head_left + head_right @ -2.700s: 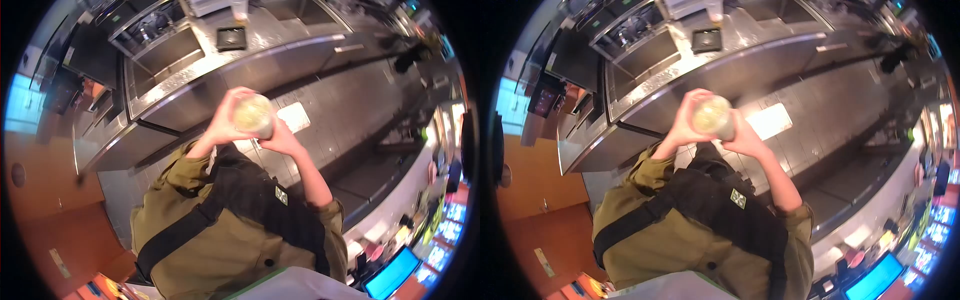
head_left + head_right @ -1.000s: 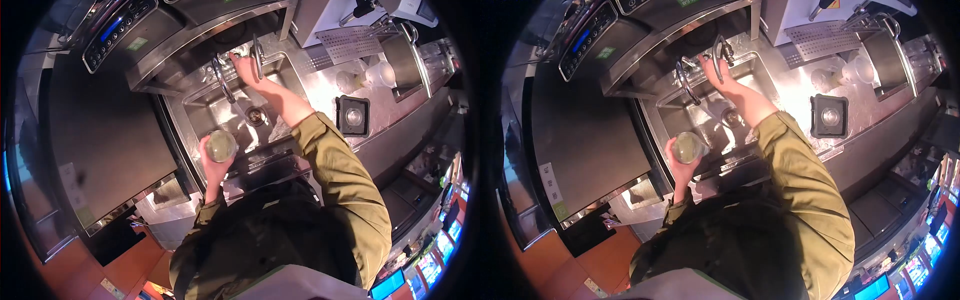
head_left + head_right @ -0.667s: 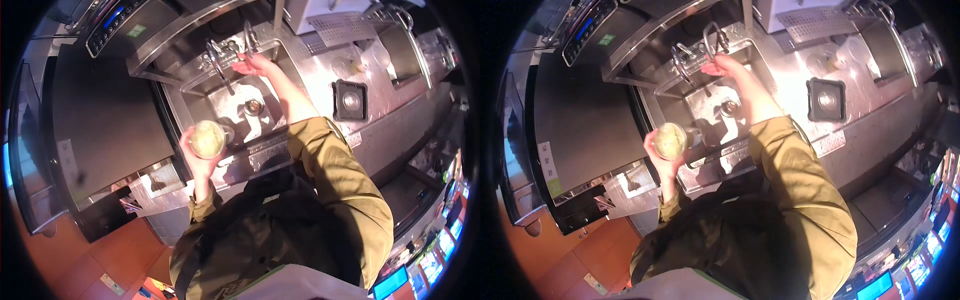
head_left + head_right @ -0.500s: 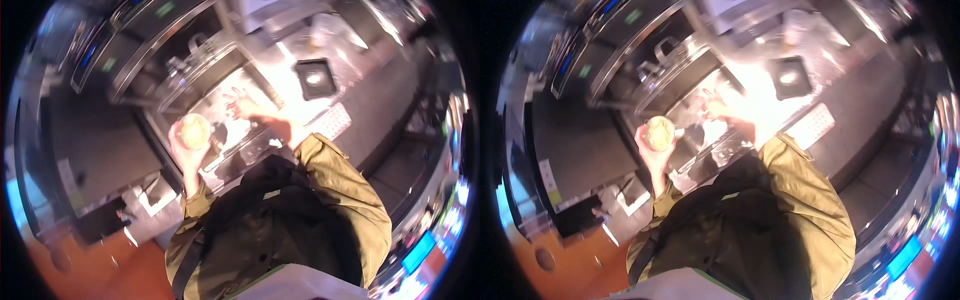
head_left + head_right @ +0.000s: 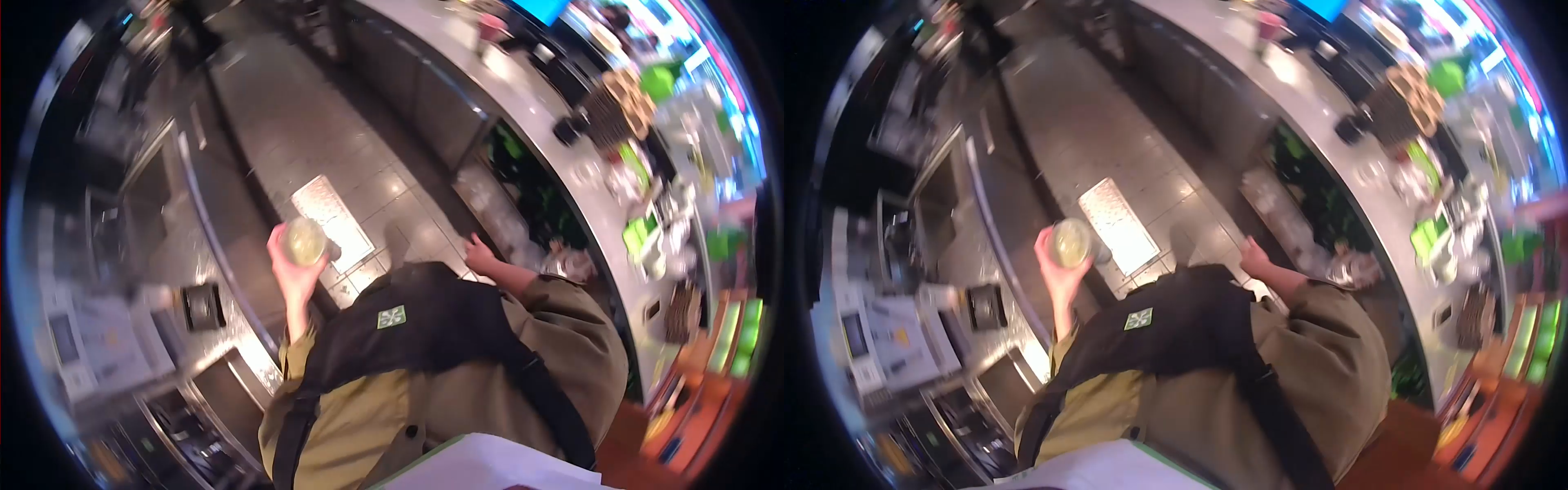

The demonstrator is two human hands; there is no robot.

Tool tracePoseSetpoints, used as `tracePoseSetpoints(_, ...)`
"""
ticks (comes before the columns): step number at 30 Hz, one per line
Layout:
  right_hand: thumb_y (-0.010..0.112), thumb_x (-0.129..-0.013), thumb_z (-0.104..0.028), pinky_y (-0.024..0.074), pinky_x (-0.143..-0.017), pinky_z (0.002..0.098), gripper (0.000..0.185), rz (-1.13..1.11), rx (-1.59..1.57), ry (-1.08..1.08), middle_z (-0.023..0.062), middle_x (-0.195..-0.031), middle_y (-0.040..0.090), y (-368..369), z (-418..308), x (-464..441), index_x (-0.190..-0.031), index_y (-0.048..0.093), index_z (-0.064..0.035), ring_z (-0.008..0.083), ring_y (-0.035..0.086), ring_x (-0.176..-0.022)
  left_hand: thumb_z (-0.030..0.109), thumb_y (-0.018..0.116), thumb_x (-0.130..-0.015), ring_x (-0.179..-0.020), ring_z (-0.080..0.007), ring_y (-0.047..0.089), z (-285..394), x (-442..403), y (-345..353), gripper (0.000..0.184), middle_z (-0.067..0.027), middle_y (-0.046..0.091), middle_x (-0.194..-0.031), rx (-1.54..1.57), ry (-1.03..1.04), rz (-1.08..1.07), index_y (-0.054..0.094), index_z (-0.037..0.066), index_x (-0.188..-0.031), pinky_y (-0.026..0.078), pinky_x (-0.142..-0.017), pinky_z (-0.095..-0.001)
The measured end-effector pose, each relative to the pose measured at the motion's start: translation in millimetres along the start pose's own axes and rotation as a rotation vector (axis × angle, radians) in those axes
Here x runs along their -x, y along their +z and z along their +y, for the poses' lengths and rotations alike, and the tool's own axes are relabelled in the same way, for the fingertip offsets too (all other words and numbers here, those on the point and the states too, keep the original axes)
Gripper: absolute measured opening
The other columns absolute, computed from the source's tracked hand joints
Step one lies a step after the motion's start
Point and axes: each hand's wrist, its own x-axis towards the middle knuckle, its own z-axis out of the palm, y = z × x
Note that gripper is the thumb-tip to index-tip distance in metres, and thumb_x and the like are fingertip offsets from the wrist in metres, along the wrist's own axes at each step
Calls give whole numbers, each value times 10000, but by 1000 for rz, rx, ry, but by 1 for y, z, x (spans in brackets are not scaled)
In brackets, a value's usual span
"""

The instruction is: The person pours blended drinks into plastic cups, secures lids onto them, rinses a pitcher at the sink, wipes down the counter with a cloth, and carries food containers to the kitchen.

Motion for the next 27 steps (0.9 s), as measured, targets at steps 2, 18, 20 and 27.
tracePoseSetpoints(2,643,-747,-407,421,-960,456,482,-74,-983,-14,191,-1016,656,55,47,49,-1102,652,-83,340,640,-937,140,839,-531,-1131,-256,515,11,-57,86,868,-126,509,-1211,-30,215,-145,387,51,-1267,418,-966,-367)
tracePoseSetpoints(18,630,-802,-548,498,-833,367,626,753,-2914,444,108,-1207,592,-3,175,177,-1179,583,-50,206,625,-986,136,827,-527,-1109,-294,516,164,-291,676,842,-149,520,-1163,259,623,-766,401,63,-1249,426,-955,-364)
tracePoseSetpoints(20,629,-866,-294,510,-685,265,439,694,-1844,1390,112,-1039,660,20,196,171,-1196,550,-16,146,640,-863,118,832,-521,-1105,-291,519,162,-302,713,823,-145,519,-1162,338,643,-812,423,46,-1231,423,-962,-361)
tracePoseSetpoints(27,695,-799,-173,454,-553,273,189,860,-1291,1592,66,-608,615,-25,344,218,-830,673,12,114,564,-568,116,821,-546,-1167,-305,480,172,-312,742,901,-150,476,-1245,320,625,-969,358,78,-1317,391,-996,-384)
